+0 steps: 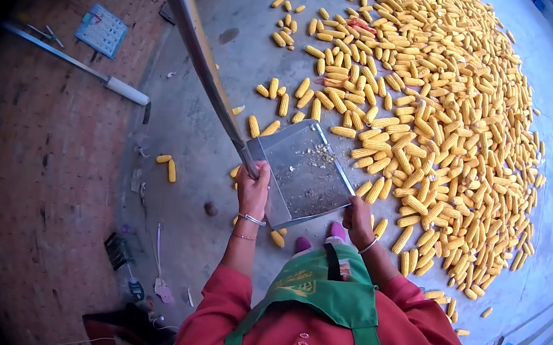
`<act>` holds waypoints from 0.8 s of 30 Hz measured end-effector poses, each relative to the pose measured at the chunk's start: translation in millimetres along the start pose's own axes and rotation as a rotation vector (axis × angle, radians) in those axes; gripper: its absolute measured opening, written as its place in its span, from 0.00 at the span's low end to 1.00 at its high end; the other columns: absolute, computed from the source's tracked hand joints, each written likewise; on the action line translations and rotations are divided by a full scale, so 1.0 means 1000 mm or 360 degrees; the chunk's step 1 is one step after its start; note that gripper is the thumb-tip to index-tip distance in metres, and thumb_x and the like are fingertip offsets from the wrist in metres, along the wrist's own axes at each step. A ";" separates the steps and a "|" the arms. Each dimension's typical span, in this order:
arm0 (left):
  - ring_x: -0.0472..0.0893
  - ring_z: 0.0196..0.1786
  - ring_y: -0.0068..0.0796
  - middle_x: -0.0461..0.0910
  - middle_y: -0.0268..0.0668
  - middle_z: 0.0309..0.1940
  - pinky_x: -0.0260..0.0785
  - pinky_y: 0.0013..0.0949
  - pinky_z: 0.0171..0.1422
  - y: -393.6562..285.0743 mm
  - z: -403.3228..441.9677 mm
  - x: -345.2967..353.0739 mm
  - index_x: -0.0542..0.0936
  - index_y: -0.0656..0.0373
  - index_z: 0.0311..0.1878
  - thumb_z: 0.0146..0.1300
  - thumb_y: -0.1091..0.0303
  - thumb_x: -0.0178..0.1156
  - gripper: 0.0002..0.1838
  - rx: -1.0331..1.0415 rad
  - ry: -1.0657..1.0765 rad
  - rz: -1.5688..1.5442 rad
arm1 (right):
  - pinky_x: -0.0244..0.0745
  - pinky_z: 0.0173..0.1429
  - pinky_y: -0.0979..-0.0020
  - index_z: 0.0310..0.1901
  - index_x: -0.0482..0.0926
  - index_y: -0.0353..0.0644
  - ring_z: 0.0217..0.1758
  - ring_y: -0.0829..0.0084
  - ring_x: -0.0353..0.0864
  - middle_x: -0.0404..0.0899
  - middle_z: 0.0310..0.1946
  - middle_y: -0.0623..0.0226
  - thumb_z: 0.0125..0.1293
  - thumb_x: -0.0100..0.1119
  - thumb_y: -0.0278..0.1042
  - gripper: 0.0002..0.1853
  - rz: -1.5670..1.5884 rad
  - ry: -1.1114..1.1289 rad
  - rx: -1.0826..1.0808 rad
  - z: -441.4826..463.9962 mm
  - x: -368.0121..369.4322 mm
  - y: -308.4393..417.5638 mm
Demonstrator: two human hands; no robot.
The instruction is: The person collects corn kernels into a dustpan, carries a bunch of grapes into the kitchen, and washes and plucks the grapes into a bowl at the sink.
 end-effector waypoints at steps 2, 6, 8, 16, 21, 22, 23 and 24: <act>0.66 0.24 0.13 0.69 0.27 0.25 0.61 0.22 0.26 0.003 0.004 -0.007 0.74 0.62 0.33 0.63 0.68 0.57 0.07 -0.0035 -0.0044 0.0048 | 0.39 0.14 0.76 0.23 0.57 0.52 0.09 0.83 0.44 0.49 0.10 0.80 0.63 0.47 0.42 0.13 -0.0021 0.0026 -0.0022 -0.004 0.004 0.000; 0.65 0.25 0.12 0.69 0.25 0.25 0.60 0.20 0.27 0.008 -0.001 -0.010 0.75 0.61 0.35 0.64 0.67 0.56 0.07 -0.0142 -0.0030 -0.0089 | 0.41 0.14 0.76 0.24 0.59 0.51 0.09 0.83 0.47 0.50 0.10 0.80 0.67 0.45 0.54 0.20 -0.0185 0.0121 -0.0150 -0.012 -0.006 0.013; 0.65 0.26 0.11 0.68 0.24 0.25 0.59 0.19 0.28 0.018 -0.002 -0.011 0.75 0.61 0.36 0.64 0.67 0.56 0.07 -0.0261 -0.0008 -0.0249 | 0.49 0.15 0.78 0.30 0.73 0.40 0.12 0.84 0.53 0.56 0.12 0.79 0.67 0.46 0.54 0.22 -0.0136 -0.0049 -0.0220 0.003 -0.034 0.033; 0.64 0.26 0.11 0.67 0.24 0.24 0.57 0.19 0.27 0.016 -0.017 0.000 0.74 0.61 0.34 0.64 0.69 0.56 0.06 -0.0167 0.0113 -0.0237 | 0.69 0.30 0.79 0.38 0.79 0.34 0.26 0.84 0.73 0.79 0.27 0.72 0.60 0.60 0.33 0.10 -0.1066 0.0316 -0.0777 0.041 0.038 0.103; 0.64 0.22 0.12 0.65 0.25 0.21 0.57 0.20 0.24 0.015 -0.018 0.000 0.73 0.61 0.32 0.63 0.70 0.56 0.06 0.0100 0.0158 -0.0068 | 0.74 0.38 0.71 0.36 0.80 0.39 0.30 0.70 0.80 0.80 0.29 0.60 0.51 0.63 0.32 0.10 -0.1872 0.0435 -0.1342 0.080 0.076 0.090; 0.64 0.22 0.12 0.65 0.25 0.21 0.57 0.20 0.24 0.013 -0.019 -0.001 0.73 0.61 0.32 0.63 0.70 0.56 0.06 0.0105 0.0150 -0.0074 | 0.74 0.39 0.68 0.35 0.80 0.40 0.32 0.64 0.80 0.79 0.29 0.58 0.50 0.63 0.32 0.10 -0.1972 0.0456 -0.1367 0.083 0.081 0.086; 0.64 0.22 0.12 0.65 0.25 0.21 0.57 0.21 0.24 0.012 -0.022 -0.002 0.73 0.61 0.31 0.63 0.70 0.56 0.06 0.0071 0.0164 -0.0089 | 0.74 0.40 0.65 0.33 0.80 0.41 0.34 0.59 0.80 0.78 0.29 0.56 0.49 0.62 0.31 0.09 -0.2072 0.0481 -0.1393 0.086 0.085 0.082; 0.64 0.22 0.12 0.66 0.25 0.20 0.57 0.21 0.24 0.010 -0.024 -0.002 0.73 0.61 0.31 0.63 0.70 0.56 0.06 0.0036 0.0178 -0.0102 | 0.74 0.40 0.65 0.33 0.80 0.41 0.34 0.59 0.80 0.78 0.29 0.56 0.49 0.62 0.31 0.09 -0.2078 0.0491 -0.1398 0.088 0.088 0.079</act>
Point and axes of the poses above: each hand's wrist, its own z-axis towards the middle knuckle, its own x-axis out of the palm, y = z × x, the point moved 4 cm from there along z, towards the middle knuckle
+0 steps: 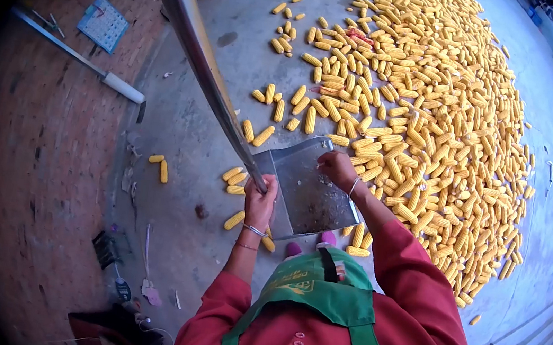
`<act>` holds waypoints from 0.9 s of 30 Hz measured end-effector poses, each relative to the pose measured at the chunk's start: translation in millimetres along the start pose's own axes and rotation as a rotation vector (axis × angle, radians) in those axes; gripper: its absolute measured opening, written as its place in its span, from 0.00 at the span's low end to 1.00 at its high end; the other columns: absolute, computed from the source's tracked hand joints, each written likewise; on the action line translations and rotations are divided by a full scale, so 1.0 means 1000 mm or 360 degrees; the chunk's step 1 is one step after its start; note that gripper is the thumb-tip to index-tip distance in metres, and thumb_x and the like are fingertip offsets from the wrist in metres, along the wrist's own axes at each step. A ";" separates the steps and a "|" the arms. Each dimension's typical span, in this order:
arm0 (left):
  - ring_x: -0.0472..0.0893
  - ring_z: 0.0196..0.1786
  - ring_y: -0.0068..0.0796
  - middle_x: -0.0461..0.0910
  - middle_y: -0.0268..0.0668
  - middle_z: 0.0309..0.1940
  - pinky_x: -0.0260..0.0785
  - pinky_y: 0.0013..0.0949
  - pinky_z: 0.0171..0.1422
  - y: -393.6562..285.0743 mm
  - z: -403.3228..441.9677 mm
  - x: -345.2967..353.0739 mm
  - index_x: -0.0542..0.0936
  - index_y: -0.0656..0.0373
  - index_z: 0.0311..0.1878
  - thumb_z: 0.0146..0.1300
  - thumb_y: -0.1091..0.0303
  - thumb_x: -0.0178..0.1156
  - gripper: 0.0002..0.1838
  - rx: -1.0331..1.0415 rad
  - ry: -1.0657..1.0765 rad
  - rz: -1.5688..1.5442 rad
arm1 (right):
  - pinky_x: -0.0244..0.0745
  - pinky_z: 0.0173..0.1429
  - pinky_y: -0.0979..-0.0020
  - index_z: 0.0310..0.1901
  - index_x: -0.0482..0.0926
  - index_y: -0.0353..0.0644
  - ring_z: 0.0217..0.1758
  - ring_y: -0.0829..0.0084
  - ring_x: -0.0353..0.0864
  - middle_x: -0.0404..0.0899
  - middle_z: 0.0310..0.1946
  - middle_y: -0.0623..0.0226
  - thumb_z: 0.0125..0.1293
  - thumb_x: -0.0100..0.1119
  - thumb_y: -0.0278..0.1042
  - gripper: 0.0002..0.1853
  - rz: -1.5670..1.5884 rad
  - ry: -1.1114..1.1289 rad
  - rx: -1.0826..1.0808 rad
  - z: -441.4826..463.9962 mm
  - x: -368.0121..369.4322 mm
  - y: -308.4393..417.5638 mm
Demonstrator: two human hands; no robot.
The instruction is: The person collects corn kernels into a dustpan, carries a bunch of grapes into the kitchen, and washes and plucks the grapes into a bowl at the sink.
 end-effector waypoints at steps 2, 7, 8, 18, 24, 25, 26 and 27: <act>0.64 0.22 0.12 0.66 0.25 0.20 0.57 0.21 0.24 0.001 -0.003 0.000 0.73 0.61 0.31 0.63 0.70 0.56 0.06 -0.0033 -0.0027 -0.0068 | 0.73 0.42 0.61 0.31 0.79 0.41 0.36 0.55 0.78 0.77 0.30 0.56 0.50 0.59 0.30 0.07 -0.0143 0.0028 -0.0105 0.002 0.009 0.002; 0.64 0.21 0.12 0.66 0.26 0.20 0.57 0.21 0.23 0.006 -0.006 0.000 0.73 0.62 0.31 0.63 0.70 0.56 0.07 -0.0080 -0.0025 -0.0176 | 0.72 0.43 0.58 0.31 0.77 0.41 0.37 0.52 0.77 0.76 0.31 0.54 0.53 0.54 0.29 0.05 -0.0297 0.0104 -0.0156 0.000 0.018 -0.001; 0.65 0.21 0.12 0.66 0.26 0.19 0.57 0.20 0.23 0.007 -0.006 0.000 0.73 0.62 0.31 0.63 0.70 0.56 0.07 -0.0099 -0.0019 -0.0168 | 0.72 0.42 0.58 0.31 0.77 0.40 0.36 0.51 0.77 0.76 0.31 0.52 0.54 0.54 0.29 0.05 -0.0335 0.0058 -0.0148 -0.001 0.017 -0.001; 0.66 0.20 0.13 0.67 0.26 0.18 0.58 0.20 0.22 0.005 -0.015 0.007 0.73 0.62 0.31 0.63 0.72 0.56 0.06 -0.0134 -0.0035 -0.0250 | 0.72 0.40 0.64 0.31 0.79 0.37 0.33 0.58 0.77 0.77 0.27 0.53 0.49 0.62 0.29 0.07 -0.0014 -0.0539 0.0190 0.001 -0.048 -0.024; 0.66 0.20 0.13 0.68 0.27 0.20 0.57 0.20 0.22 0.005 -0.019 0.012 0.72 0.62 0.29 0.62 0.72 0.56 0.07 -0.0087 0.0007 -0.0203 | 0.72 0.38 0.63 0.32 0.80 0.38 0.33 0.57 0.77 0.76 0.27 0.54 0.50 0.59 0.28 0.07 -0.0218 -0.0412 0.0115 0.006 -0.017 -0.038; 0.66 0.20 0.13 0.68 0.27 0.20 0.57 0.20 0.22 0.005 -0.020 0.011 0.72 0.62 0.29 0.62 0.72 0.56 0.07 -0.0083 0.0010 -0.0202 | 0.72 0.39 0.62 0.31 0.80 0.39 0.33 0.56 0.77 0.76 0.27 0.54 0.51 0.58 0.28 0.06 -0.0244 -0.0407 0.0128 0.006 -0.015 -0.039; 0.66 0.20 0.13 0.67 0.27 0.20 0.57 0.20 0.22 0.006 -0.022 0.011 0.72 0.62 0.29 0.62 0.72 0.56 0.07 -0.0088 0.0013 -0.0198 | 0.72 0.39 0.62 0.31 0.80 0.39 0.33 0.56 0.77 0.76 0.27 0.54 0.51 0.58 0.28 0.06 -0.0246 -0.0417 0.0126 0.004 -0.013 -0.040; 0.65 0.20 0.13 0.67 0.27 0.20 0.57 0.20 0.22 0.005 -0.022 0.012 0.72 0.62 0.29 0.62 0.72 0.57 0.07 -0.0087 0.0021 -0.0198 | 0.72 0.40 0.60 0.30 0.78 0.39 0.34 0.53 0.76 0.76 0.28 0.52 0.52 0.56 0.28 0.05 -0.0241 -0.0398 0.0132 0.004 -0.013 -0.038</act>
Point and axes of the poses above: each hand's wrist, its own z-axis towards the middle knuckle, its own x-axis out of the palm, y = z × x, the point moved 4 cm from there along z, towards the middle knuckle
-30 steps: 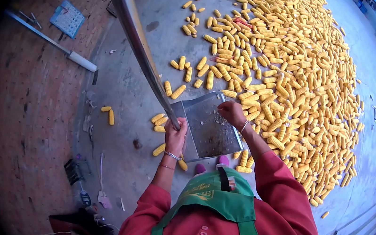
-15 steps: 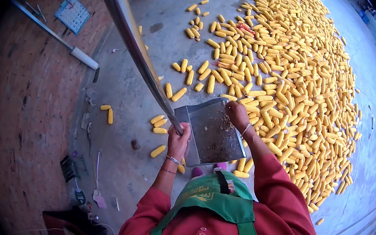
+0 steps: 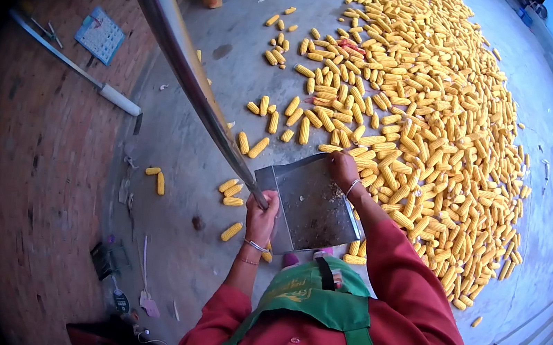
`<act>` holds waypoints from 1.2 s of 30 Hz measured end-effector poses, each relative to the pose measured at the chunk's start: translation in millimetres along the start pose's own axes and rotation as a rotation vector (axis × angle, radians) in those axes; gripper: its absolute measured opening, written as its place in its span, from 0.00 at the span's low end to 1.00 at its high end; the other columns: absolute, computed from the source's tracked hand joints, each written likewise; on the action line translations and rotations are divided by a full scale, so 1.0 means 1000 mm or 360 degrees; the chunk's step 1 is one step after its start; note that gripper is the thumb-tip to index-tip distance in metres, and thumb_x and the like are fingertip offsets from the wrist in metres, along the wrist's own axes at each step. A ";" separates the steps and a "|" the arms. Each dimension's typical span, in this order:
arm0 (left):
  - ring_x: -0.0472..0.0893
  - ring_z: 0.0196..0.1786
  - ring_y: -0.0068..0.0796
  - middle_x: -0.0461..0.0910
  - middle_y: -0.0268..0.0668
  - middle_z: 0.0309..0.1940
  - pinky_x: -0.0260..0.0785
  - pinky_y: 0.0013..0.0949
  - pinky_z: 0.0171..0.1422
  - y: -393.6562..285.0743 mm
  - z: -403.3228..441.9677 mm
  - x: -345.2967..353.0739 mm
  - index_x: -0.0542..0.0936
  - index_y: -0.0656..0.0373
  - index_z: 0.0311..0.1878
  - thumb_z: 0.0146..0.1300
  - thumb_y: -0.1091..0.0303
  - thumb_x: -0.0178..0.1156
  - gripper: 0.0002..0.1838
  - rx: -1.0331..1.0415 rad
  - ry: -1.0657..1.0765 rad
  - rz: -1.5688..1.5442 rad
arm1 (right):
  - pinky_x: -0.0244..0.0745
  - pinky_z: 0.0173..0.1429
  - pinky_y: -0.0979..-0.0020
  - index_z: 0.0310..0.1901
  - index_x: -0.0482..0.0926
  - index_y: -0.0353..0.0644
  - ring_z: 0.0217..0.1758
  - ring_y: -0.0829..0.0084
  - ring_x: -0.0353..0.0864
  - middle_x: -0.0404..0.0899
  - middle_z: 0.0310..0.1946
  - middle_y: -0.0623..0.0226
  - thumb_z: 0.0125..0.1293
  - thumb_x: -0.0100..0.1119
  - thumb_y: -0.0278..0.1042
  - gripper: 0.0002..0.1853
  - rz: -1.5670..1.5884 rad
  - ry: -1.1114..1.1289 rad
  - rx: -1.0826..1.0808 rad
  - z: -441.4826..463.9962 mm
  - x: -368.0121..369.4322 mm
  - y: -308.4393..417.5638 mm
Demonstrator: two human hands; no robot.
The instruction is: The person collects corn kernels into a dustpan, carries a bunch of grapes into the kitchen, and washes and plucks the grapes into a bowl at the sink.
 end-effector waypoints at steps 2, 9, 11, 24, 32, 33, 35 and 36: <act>0.65 0.20 0.13 0.67 0.27 0.20 0.57 0.20 0.22 -0.005 -0.003 0.001 0.72 0.62 0.29 0.62 0.72 0.57 0.07 0.0016 -0.0013 0.0007 | 0.71 0.41 0.56 0.29 0.74 0.38 0.36 0.50 0.76 0.74 0.29 0.50 0.52 0.54 0.28 0.04 -0.0026 0.0018 -0.0020 0.002 0.001 0.000; 0.66 0.21 0.13 0.68 0.27 0.20 0.59 0.20 0.24 -0.002 -0.005 0.001 0.74 0.63 0.32 0.62 0.73 0.57 0.04 0.0033 0.0001 0.0043 | 0.71 0.40 0.53 0.28 0.76 0.36 0.36 0.47 0.77 0.76 0.31 0.47 0.53 0.52 0.30 0.07 -0.0178 0.0116 0.0113 -0.002 -0.001 0.009; 0.65 0.21 0.13 0.69 0.27 0.21 0.58 0.20 0.24 -0.004 -0.004 0.002 0.74 0.63 0.33 0.62 0.73 0.56 0.04 -0.0006 0.0007 -0.0017 | 0.71 0.41 0.53 0.27 0.76 0.36 0.36 0.48 0.77 0.76 0.31 0.47 0.53 0.51 0.30 0.07 -0.0162 0.0074 0.0116 -0.001 -0.001 0.007; 0.64 0.24 0.12 0.68 0.24 0.22 0.58 0.19 0.26 -0.002 -0.005 -0.002 0.75 0.63 0.34 0.62 0.73 0.56 0.04 0.0036 -0.0050 -0.0039 | 0.73 0.32 0.74 0.35 0.80 0.32 0.26 0.75 0.79 0.81 0.25 0.63 0.56 0.61 0.35 0.13 0.0633 -0.0366 0.0584 -0.021 -0.092 -0.043; 0.64 0.25 0.12 0.68 0.25 0.24 0.58 0.19 0.28 0.006 0.003 -0.005 0.75 0.63 0.35 0.63 0.71 0.57 0.05 -0.0037 -0.0078 0.0021 | 0.62 0.22 0.80 0.43 0.75 0.32 0.19 0.82 0.65 0.71 0.23 0.71 0.64 0.49 0.25 0.09 0.1637 -0.0257 0.1004 -0.068 -0.081 -0.068; 0.64 0.26 0.12 0.68 0.24 0.24 0.58 0.19 0.28 0.001 0.004 -0.002 0.75 0.62 0.35 0.63 0.71 0.56 0.05 -0.0020 -0.0046 -0.0032 | 0.62 0.23 0.80 0.43 0.75 0.32 0.20 0.82 0.66 0.71 0.23 0.72 0.64 0.49 0.26 0.09 0.1586 -0.0254 0.1004 -0.070 -0.083 -0.070; 0.63 0.26 0.11 0.68 0.24 0.24 0.58 0.19 0.28 -0.001 0.005 -0.002 0.75 0.61 0.36 0.64 0.70 0.56 0.05 -0.0004 -0.0027 -0.0055 | 0.61 0.23 0.81 0.43 0.75 0.32 0.20 0.83 0.65 0.70 0.23 0.73 0.64 0.49 0.25 0.09 0.1656 -0.0281 0.0989 -0.072 -0.086 -0.070; 0.63 0.27 0.11 0.68 0.23 0.24 0.58 0.18 0.28 0.001 0.006 -0.004 0.74 0.61 0.36 0.64 0.69 0.56 0.05 -0.0006 -0.0037 -0.0025 | 0.61 0.23 0.81 0.43 0.76 0.32 0.20 0.83 0.65 0.70 0.23 0.74 0.64 0.50 0.26 0.09 0.1680 -0.0262 0.0943 -0.073 -0.089 -0.069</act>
Point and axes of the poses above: each hand's wrist, its own z-axis towards the middle knuckle, its own x-axis out of the palm, y = z × x, the point moved 4 cm from there along z, towards the middle knuckle
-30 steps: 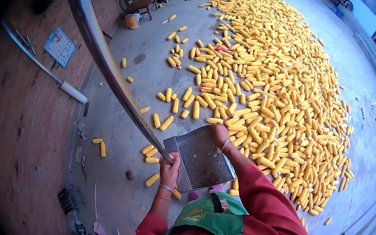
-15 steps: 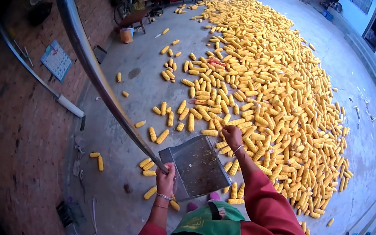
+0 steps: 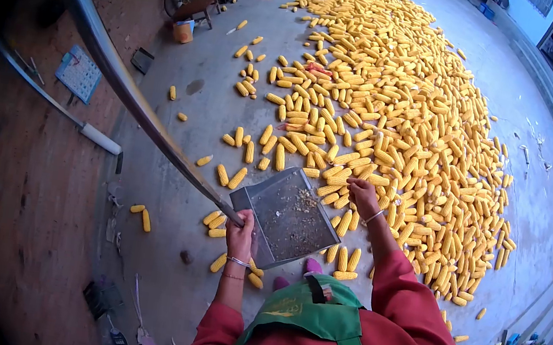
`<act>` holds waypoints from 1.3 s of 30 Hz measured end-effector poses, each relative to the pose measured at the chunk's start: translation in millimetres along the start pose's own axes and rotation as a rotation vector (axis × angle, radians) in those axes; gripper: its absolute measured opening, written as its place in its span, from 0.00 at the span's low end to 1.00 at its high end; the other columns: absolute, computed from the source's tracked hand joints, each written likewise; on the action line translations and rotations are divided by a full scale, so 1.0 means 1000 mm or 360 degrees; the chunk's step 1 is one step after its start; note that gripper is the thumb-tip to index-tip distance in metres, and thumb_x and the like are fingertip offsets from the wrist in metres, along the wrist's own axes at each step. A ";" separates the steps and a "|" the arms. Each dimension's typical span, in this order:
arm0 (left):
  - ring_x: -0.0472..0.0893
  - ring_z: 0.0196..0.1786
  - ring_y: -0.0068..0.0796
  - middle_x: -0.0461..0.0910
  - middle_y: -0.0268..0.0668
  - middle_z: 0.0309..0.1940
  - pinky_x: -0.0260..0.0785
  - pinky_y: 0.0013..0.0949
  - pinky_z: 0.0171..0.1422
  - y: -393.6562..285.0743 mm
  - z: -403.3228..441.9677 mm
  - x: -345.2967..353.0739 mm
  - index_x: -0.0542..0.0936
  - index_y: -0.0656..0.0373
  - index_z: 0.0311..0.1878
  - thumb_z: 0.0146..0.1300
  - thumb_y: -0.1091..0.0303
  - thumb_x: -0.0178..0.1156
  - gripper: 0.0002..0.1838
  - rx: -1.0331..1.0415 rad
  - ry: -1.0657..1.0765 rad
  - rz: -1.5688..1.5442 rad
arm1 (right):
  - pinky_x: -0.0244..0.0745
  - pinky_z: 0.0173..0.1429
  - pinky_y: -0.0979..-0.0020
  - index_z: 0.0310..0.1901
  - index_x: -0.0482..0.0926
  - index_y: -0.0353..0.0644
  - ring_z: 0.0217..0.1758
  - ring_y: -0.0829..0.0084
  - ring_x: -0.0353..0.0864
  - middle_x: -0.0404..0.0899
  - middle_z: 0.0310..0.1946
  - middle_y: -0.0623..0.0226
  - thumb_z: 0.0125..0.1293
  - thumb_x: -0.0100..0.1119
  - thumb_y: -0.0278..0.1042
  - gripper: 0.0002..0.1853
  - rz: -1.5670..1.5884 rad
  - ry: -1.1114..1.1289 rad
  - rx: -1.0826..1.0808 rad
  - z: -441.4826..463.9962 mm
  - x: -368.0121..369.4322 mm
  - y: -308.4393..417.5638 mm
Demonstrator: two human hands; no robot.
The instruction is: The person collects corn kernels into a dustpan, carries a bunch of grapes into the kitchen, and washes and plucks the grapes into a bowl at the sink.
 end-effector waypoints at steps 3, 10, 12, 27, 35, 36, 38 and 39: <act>0.63 0.28 0.10 0.68 0.23 0.26 0.57 0.18 0.29 0.002 -0.003 0.000 0.74 0.61 0.37 0.64 0.69 0.56 0.06 -0.0106 -0.0015 -0.0076 | 0.63 0.24 0.80 0.43 0.76 0.30 0.21 0.83 0.67 0.72 0.22 0.73 0.63 0.54 0.27 0.10 -0.0034 0.0110 -0.0014 -0.006 -0.004 0.007; 0.63 0.29 0.10 0.68 0.23 0.27 0.56 0.17 0.30 -0.002 -0.003 -0.004 0.74 0.60 0.38 0.64 0.68 0.56 0.06 -0.0021 0.0005 -0.0056 | 0.65 0.26 0.81 0.41 0.78 0.35 0.23 0.85 0.69 0.75 0.25 0.75 0.59 0.60 0.30 0.11 -0.0424 0.0133 -0.0038 -0.025 0.018 0.018; 0.62 0.28 0.09 0.67 0.22 0.27 0.56 0.18 0.29 -0.006 -0.006 -0.002 0.74 0.60 0.38 0.64 0.68 0.56 0.06 -0.0028 0.0004 -0.0084 | 0.69 0.28 0.80 0.39 0.79 0.34 0.25 0.82 0.73 0.78 0.26 0.72 0.58 0.62 0.31 0.10 -0.0661 0.0292 -0.0081 -0.030 0.030 0.019; 0.64 0.29 0.10 0.69 0.24 0.29 0.58 0.18 0.31 0.008 -0.011 -0.013 0.75 0.61 0.37 0.64 0.69 0.57 0.06 0.0001 -0.0027 -0.0146 | 0.75 0.37 0.71 0.33 0.81 0.40 0.29 0.68 0.80 0.80 0.26 0.60 0.51 0.60 0.29 0.07 -0.1657 0.0471 -0.0908 -0.037 0.084 -0.004; 0.64 0.29 0.10 0.69 0.24 0.28 0.58 0.18 0.31 0.005 -0.016 -0.012 0.76 0.61 0.37 0.64 0.69 0.56 0.06 -0.0007 -0.0027 -0.0173 | 0.73 0.35 0.72 0.33 0.81 0.39 0.28 0.74 0.79 0.81 0.26 0.62 0.53 0.61 0.32 0.07 -0.1411 0.0492 -0.0666 -0.044 0.094 0.024; 0.65 0.29 0.10 0.69 0.24 0.29 0.59 0.18 0.31 0.005 -0.016 -0.012 0.76 0.61 0.37 0.64 0.69 0.56 0.06 0.0016 -0.0028 -0.0153 | 0.72 0.33 0.74 0.34 0.81 0.37 0.27 0.78 0.77 0.81 0.26 0.64 0.55 0.61 0.31 0.08 -0.1398 0.0426 -0.0768 -0.040 0.089 0.030; 0.65 0.30 0.10 0.70 0.25 0.29 0.59 0.18 0.32 0.006 -0.016 -0.012 0.75 0.61 0.37 0.64 0.69 0.56 0.06 0.0060 -0.0026 -0.0118 | 0.72 0.32 0.75 0.36 0.80 0.36 0.26 0.78 0.77 0.80 0.26 0.66 0.57 0.59 0.30 0.08 -0.1316 0.0331 -0.0717 -0.036 0.079 0.032; 0.65 0.30 0.11 0.70 0.25 0.29 0.60 0.18 0.32 0.005 -0.016 -0.011 0.75 0.62 0.36 0.64 0.69 0.56 0.06 0.0100 -0.0026 -0.0082 | 0.72 0.32 0.75 0.37 0.80 0.36 0.26 0.78 0.77 0.80 0.26 0.67 0.58 0.59 0.30 0.08 -0.1297 0.0300 -0.0720 -0.036 0.078 0.034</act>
Point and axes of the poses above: each hand's wrist, its own z-axis towards the middle knuckle, its own x-axis out of the palm, y = z × x, the point moved 4 cm from there along z, towards the middle knuckle
